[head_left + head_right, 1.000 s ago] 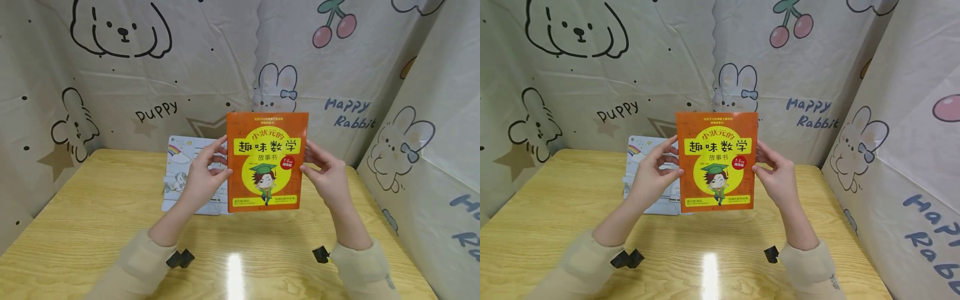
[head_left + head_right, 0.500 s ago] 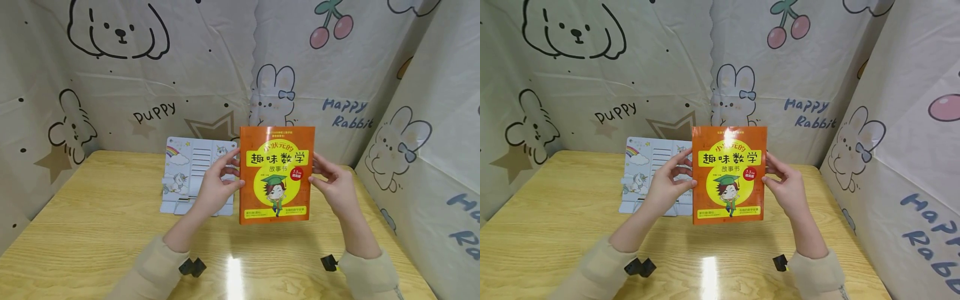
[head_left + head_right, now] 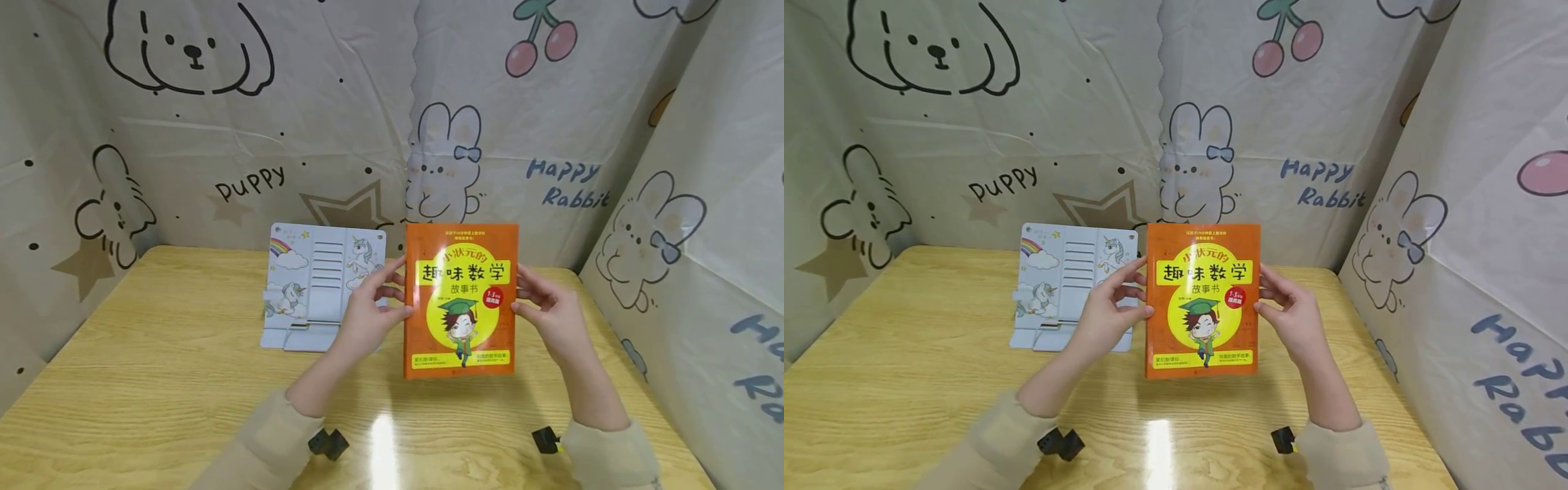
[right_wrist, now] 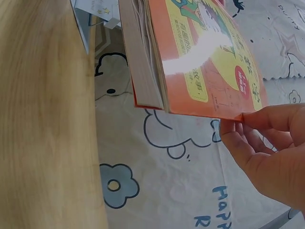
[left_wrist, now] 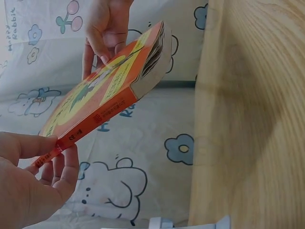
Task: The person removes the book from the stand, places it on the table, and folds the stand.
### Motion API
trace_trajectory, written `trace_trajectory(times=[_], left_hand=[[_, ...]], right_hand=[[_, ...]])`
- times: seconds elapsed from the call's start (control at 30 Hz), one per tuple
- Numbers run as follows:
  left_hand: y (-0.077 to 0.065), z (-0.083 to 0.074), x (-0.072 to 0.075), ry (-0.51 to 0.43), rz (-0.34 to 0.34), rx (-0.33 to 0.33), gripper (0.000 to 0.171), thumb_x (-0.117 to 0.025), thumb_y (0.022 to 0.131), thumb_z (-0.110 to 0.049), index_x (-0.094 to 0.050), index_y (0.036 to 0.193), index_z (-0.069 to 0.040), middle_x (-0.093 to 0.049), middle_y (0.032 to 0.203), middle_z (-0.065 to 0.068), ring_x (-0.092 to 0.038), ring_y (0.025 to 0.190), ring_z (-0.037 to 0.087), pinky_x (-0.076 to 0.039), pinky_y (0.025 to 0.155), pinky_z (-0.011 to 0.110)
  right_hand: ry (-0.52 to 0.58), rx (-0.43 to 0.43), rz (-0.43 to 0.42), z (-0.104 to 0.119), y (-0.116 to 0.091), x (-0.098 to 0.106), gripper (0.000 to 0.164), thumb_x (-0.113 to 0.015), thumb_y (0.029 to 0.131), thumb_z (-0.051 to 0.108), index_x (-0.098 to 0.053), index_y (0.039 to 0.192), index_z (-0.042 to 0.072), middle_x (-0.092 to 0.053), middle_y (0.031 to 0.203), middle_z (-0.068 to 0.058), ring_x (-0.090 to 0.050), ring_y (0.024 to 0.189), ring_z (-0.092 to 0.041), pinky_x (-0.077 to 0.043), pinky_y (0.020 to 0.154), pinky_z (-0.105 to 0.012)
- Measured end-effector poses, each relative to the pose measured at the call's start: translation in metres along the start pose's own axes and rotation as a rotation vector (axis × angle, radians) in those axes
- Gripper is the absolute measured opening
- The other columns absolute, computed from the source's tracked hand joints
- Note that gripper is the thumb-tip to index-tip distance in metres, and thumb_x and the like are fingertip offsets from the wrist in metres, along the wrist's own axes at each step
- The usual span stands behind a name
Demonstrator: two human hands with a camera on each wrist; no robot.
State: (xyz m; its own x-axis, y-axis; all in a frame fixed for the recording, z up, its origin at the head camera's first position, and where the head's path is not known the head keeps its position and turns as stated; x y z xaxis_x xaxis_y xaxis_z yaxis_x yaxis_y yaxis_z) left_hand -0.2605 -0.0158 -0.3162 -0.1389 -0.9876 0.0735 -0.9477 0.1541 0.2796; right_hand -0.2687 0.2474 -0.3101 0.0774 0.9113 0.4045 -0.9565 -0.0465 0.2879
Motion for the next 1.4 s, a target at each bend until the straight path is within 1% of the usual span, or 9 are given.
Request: trace_trajectory(times=[0.13, 0.27, 0.4, 0.53, 0.8, 0.97, 1.1, 1.2, 1.4], left_hand=[[-0.004, -0.003, -0.007, 0.015, 0.011, 0.019, 0.067, -0.066, 0.072, 0.010, -0.044, 0.131, -0.013, -0.052, 0.109, 0.014, -0.056, 0.091, 0.028, -0.054, 0.069, 0.024], [-0.005, 0.004, -0.014, 0.033, 0.017, 0.031, 0.068, -0.065, 0.071, 0.012, -0.044, 0.131, -0.011, -0.052, 0.109, 0.016, -0.056, 0.091, 0.030, -0.053, 0.068, 0.022], [-0.002, 0.024, -0.020, 0.026, 0.018, 0.048, 0.072, -0.067, 0.069, 0.011, -0.045, 0.131, -0.018, -0.052, 0.107, 0.012, -0.058, 0.088, 0.026, -0.054, 0.067, 0.023], [0.003, 0.046, -0.027, 0.057, 0.015, 0.055, 0.074, -0.071, 0.068, 0.007, -0.046, 0.130, -0.027, -0.054, 0.104, 0.004, -0.059, 0.083, 0.017, -0.054, 0.064, 0.023], [0.008, 0.060, -0.038, 0.106, 0.022, 0.077, 0.071, -0.071, 0.069, 0.003, -0.047, 0.129, -0.025, -0.056, 0.103, 0.002, -0.060, 0.081, 0.013, -0.053, 0.060, 0.022], [0.013, 0.074, -0.045, 0.126, 0.036, 0.106, 0.071, -0.071, 0.069, 0.003, -0.047, 0.129, -0.025, -0.056, 0.103, 0.002, -0.060, 0.080, 0.012, -0.052, 0.060, 0.021], [0.016, 0.086, -0.050, 0.116, 0.050, 0.144, 0.071, -0.071, 0.069, 0.004, -0.047, 0.129, -0.024, -0.056, 0.102, 0.002, -0.060, 0.079, 0.012, -0.053, 0.059, 0.021], [0.018, 0.094, -0.052, 0.111, 0.046, 0.179, 0.072, -0.072, 0.068, 0.005, -0.047, 0.129, -0.024, -0.056, 0.101, 0.002, -0.060, 0.078, 0.013, -0.053, 0.058, 0.022], [0.023, 0.108, -0.058, 0.092, 0.033, 0.231, 0.073, -0.072, 0.066, 0.007, -0.048, 0.128, -0.023, -0.057, 0.099, 0.003, -0.059, 0.076, 0.013, -0.053, 0.056, 0.023]], right_hand=[[0.023, -0.050, 0.023, -0.014, -0.004, 0.001, 0.056, -0.061, 0.081, 0.001, -0.042, 0.133, 0.009, -0.054, 0.120, -0.011, -0.056, 0.095, -0.007, -0.049, 0.077, -0.016], [0.047, -0.088, 0.043, -0.026, -0.007, 0.001, 0.057, -0.060, 0.081, -0.002, -0.041, 0.133, 0.007, -0.055, 0.117, -0.006, -0.056, 0.094, -0.006, -0.050, 0.076, -0.018], [0.046, -0.143, 0.061, -0.037, -0.011, 0.001, 0.058, -0.059, 0.081, -0.001, -0.038, 0.135, 0.007, -0.053, 0.119, -0.011, -0.056, 0.094, -0.005, -0.050, 0.076, -0.017], [0.040, -0.182, 0.071, -0.045, -0.014, 0.002, 0.059, -0.058, 0.082, 0.000, -0.036, 0.136, 0.008, -0.052, 0.119, -0.014, -0.056, 0.093, -0.003, -0.050, 0.077, -0.017], [0.044, -0.264, 0.101, -0.067, -0.015, 0.007, 0.062, -0.059, 0.081, -0.001, -0.035, 0.137, 0.008, -0.048, 0.120, -0.017, -0.056, 0.091, -0.004, -0.051, 0.076, -0.018], [0.103, -0.357, 0.133, -0.084, -0.015, 0.007, 0.065, -0.058, 0.079, -0.004, -0.032, 0.138, 0.006, -0.048, 0.119, -0.012, -0.055, 0.090, -0.006, -0.051, 0.077, -0.022], [0.136, -0.406, 0.155, -0.095, -0.015, 0.007, 0.064, -0.057, 0.081, -0.004, -0.030, 0.138, 0.005, -0.046, 0.120, -0.013, -0.056, 0.089, -0.007, -0.052, 0.077, -0.023], [0.155, -0.425, 0.174, -0.102, -0.013, 0.007, 0.064, -0.057, 0.082, -0.003, -0.029, 0.139, 0.005, -0.045, 0.122, -0.015, -0.056, 0.090, -0.007, -0.052, 0.078, -0.024], [0.194, -0.425, 0.229, -0.117, -0.007, 0.007, 0.064, -0.057, 0.083, -0.002, -0.027, 0.139, 0.003, -0.048, 0.117, -0.008, -0.057, 0.088, -0.007, -0.052, 0.078, -0.027]])
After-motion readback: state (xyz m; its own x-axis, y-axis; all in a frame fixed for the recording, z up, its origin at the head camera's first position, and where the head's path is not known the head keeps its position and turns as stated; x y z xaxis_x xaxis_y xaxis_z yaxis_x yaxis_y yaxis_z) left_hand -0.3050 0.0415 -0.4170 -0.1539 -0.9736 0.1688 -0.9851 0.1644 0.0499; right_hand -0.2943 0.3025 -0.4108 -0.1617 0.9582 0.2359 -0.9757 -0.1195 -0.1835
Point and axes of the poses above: each hand's wrist, its own y-axis towards the middle knuckle, its own x-axis out of the back of the hand, z = x × y, the point moved 8 cm from there along y, towards the middle knuckle
